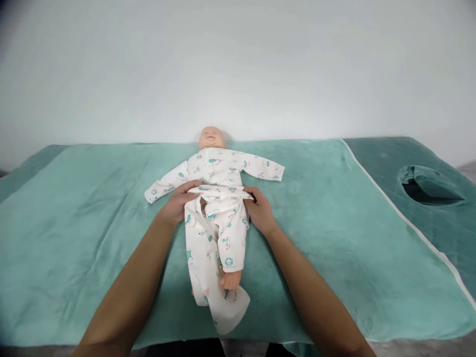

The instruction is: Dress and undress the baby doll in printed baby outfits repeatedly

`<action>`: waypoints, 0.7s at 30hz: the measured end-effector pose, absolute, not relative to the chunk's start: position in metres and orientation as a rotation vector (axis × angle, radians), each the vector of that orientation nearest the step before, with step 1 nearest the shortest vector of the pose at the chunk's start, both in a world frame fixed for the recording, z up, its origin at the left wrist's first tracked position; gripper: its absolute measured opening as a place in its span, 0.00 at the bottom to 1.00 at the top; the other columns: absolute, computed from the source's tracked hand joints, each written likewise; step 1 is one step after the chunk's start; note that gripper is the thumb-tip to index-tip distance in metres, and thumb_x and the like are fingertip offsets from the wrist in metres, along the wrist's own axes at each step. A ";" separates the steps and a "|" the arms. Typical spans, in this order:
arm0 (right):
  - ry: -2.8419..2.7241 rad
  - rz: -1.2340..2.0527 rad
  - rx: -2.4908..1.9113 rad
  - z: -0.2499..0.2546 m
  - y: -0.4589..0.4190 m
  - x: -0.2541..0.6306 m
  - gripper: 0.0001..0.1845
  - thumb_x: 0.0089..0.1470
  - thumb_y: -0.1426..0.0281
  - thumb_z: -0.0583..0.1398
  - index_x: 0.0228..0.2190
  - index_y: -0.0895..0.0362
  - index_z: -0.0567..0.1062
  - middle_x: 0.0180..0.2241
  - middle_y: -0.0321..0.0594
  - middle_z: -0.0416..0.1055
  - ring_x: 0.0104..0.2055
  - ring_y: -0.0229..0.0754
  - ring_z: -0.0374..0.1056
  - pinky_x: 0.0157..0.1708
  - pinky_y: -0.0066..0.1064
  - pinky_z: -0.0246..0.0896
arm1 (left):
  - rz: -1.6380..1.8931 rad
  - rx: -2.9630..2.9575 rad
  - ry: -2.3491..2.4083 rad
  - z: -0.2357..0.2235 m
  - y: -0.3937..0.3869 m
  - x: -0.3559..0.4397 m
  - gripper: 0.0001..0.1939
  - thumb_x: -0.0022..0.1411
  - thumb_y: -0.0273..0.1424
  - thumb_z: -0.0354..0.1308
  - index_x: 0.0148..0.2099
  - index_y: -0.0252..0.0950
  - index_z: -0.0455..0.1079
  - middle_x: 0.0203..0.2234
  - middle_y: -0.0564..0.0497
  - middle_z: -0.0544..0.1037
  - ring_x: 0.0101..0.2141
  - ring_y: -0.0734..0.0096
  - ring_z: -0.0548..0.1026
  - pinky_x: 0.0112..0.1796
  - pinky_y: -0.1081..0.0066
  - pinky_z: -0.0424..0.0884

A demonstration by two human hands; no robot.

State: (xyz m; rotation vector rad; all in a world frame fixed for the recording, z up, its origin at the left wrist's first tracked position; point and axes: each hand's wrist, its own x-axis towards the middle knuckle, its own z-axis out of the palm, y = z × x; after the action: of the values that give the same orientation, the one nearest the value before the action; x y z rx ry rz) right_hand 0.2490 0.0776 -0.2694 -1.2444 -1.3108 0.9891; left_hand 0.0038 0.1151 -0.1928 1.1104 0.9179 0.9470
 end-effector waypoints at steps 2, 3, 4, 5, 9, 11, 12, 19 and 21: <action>-1.328 0.943 -1.262 -0.271 0.075 0.249 0.14 0.54 0.68 0.56 0.43 0.53 0.74 0.42 0.37 0.73 0.45 0.44 0.67 0.48 0.36 0.61 | 0.981 1.041 0.764 -0.206 0.122 -0.005 0.17 0.45 0.38 0.73 0.34 0.33 0.74 0.23 0.54 0.74 0.22 0.75 0.69 0.24 0.76 0.63; -1.346 0.899 -1.261 -0.270 0.073 0.249 0.14 0.54 0.69 0.57 0.43 0.53 0.74 0.42 0.37 0.73 0.45 0.44 0.67 0.48 0.36 0.61 | 1.007 1.022 0.702 -0.210 0.124 -0.009 0.16 0.47 0.37 0.73 0.34 0.33 0.75 0.23 0.53 0.75 0.23 0.76 0.70 0.25 0.76 0.64; -1.371 0.842 -1.246 -0.265 0.072 0.248 0.13 0.54 0.69 0.57 0.42 0.53 0.74 0.42 0.37 0.73 0.45 0.44 0.67 0.48 0.36 0.61 | 1.028 1.007 0.658 -0.214 0.126 -0.012 0.15 0.49 0.36 0.72 0.35 0.33 0.75 0.25 0.53 0.75 0.24 0.76 0.71 0.26 0.77 0.65; -1.405 0.778 -1.214 -0.258 0.070 0.246 0.13 0.55 0.69 0.57 0.42 0.52 0.74 0.43 0.38 0.72 0.46 0.44 0.67 0.48 0.37 0.61 | 1.033 0.994 0.623 -0.216 0.127 -0.014 0.15 0.49 0.35 0.72 0.37 0.33 0.76 0.27 0.51 0.77 0.26 0.75 0.73 0.27 0.77 0.67; -1.643 0.632 -1.110 -0.205 0.074 0.226 0.12 0.60 0.64 0.55 0.42 0.52 0.76 0.43 0.41 0.72 0.47 0.47 0.67 0.49 0.39 0.60 | 0.962 1.003 0.525 -0.216 0.123 -0.014 0.27 0.46 0.28 0.74 0.50 0.37 0.76 0.39 0.49 0.81 0.36 0.69 0.78 0.36 0.73 0.72; -1.829 0.671 -1.176 -0.177 0.078 0.209 0.12 0.60 0.61 0.57 0.37 0.53 0.77 0.37 0.41 0.73 0.41 0.46 0.67 0.44 0.38 0.60 | 1.029 1.006 0.506 -0.213 0.116 -0.011 0.27 0.47 0.26 0.73 0.51 0.40 0.75 0.37 0.51 0.81 0.35 0.70 0.78 0.36 0.74 0.72; -1.932 0.703 -1.225 -0.166 0.080 0.200 0.12 0.58 0.59 0.59 0.35 0.54 0.77 0.34 0.39 0.73 0.38 0.44 0.67 0.41 0.37 0.59 | 1.089 0.997 0.512 -0.211 0.112 -0.009 0.25 0.47 0.26 0.73 0.50 0.41 0.76 0.35 0.53 0.81 0.34 0.72 0.78 0.35 0.75 0.72; -1.739 1.244 -1.164 -0.177 0.089 0.184 0.11 0.56 0.61 0.64 0.37 0.54 0.77 0.33 0.34 0.73 0.35 0.38 0.66 0.36 0.30 0.58 | 1.284 1.006 0.690 -0.208 0.092 0.005 0.18 0.53 0.29 0.70 0.47 0.40 0.75 0.34 0.53 0.80 0.32 0.74 0.75 0.33 0.75 0.70; -1.548 1.404 -1.067 -0.189 0.093 0.190 0.12 0.54 0.61 0.66 0.36 0.55 0.75 0.31 0.32 0.70 0.32 0.36 0.64 0.33 0.29 0.57 | 1.300 1.045 0.749 -0.210 0.092 0.007 0.17 0.54 0.29 0.70 0.47 0.39 0.75 0.33 0.53 0.79 0.31 0.75 0.74 0.32 0.76 0.68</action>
State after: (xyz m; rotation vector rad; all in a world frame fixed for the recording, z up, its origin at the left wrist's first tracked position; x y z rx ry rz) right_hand 0.1900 0.0933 -0.1892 -1.0668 -1.5484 1.4040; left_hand 0.0074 0.0920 -0.2103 1.0452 0.7490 1.3001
